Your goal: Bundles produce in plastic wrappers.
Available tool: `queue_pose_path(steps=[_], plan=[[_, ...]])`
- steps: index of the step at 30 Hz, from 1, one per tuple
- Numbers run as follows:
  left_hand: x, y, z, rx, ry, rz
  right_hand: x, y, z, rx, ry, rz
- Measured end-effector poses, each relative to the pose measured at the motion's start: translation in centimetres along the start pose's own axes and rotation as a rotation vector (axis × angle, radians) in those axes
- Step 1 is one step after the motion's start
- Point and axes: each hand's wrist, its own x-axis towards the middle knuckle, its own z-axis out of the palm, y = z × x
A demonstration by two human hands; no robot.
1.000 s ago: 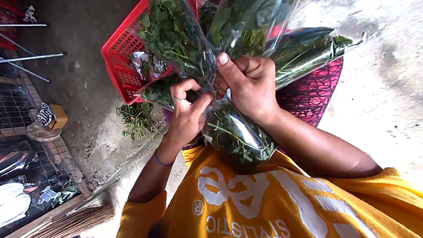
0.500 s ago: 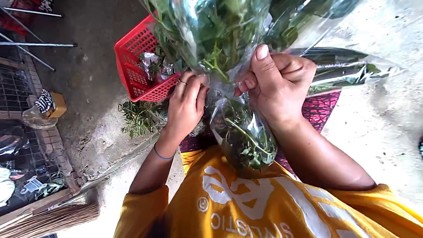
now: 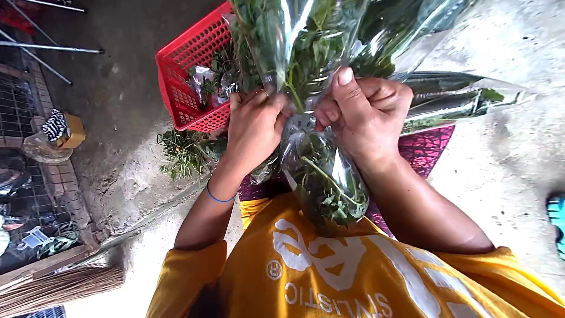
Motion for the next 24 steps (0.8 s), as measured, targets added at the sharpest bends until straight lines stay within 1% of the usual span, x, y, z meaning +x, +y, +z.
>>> queue_pose_path(steps=[2, 4, 7, 9, 10, 11, 14, 15, 17, 19, 20, 24], plan=[[0.2, 0.2, 0.1, 0.009, -0.131, -0.048, -0.2, 0.4, 0.1, -0.008, 0.005, 0.033], [0.2, -0.1, 0.5, -0.001, -0.209, -0.103, -0.3, 0.7, -0.1, -0.002, 0.005, 0.061], [0.2, -0.7, 1.0, -0.057, -0.22, -0.212, 0.0, 1.1, -0.6, 0.019, 0.012, 0.085], [0.0, -1.1, 1.1, -0.089, -0.159, -0.251, 0.6, 1.0, -1.1, 0.035, -0.006, 0.115], [-0.2, -1.3, 1.0, -0.106, -0.103, -0.224, 1.0, 1.0, -1.3, 0.043, -0.026, 0.127], [-0.5, -1.6, 0.8, -0.113, -0.021, -0.135, 1.4, 0.9, -1.5, 0.052, -0.054, 0.135], [-0.8, -2.4, -1.7, -0.13, 0.126, 0.245, 2.5, 0.5, -1.9, 0.068, -0.118, 0.139], [-0.6, -2.5, -2.8, -0.164, 0.172, 0.347, 2.7, 0.3, -2.0, 0.061, -0.144, 0.132], [0.3, -2.2, -5.2, -0.17, 0.176, 0.473, 3.1, 0.0, -2.2, 0.042, -0.208, 0.098], [2.1, -2.2, -6.3, -0.12, 0.1, 0.52, 3.0, 0.0, -2.1, 0.042, -0.258, 0.043], [3.2, -2.5, -6.3, -0.112, 0.042, 0.513, 2.9, 0.0, -2.0, 0.039, -0.27, 0.009], [6.8, -4.3, -4.4, -0.171, -0.186, 0.4, 2.4, -0.5, -1.5, -0.004, -0.26, -0.082]])
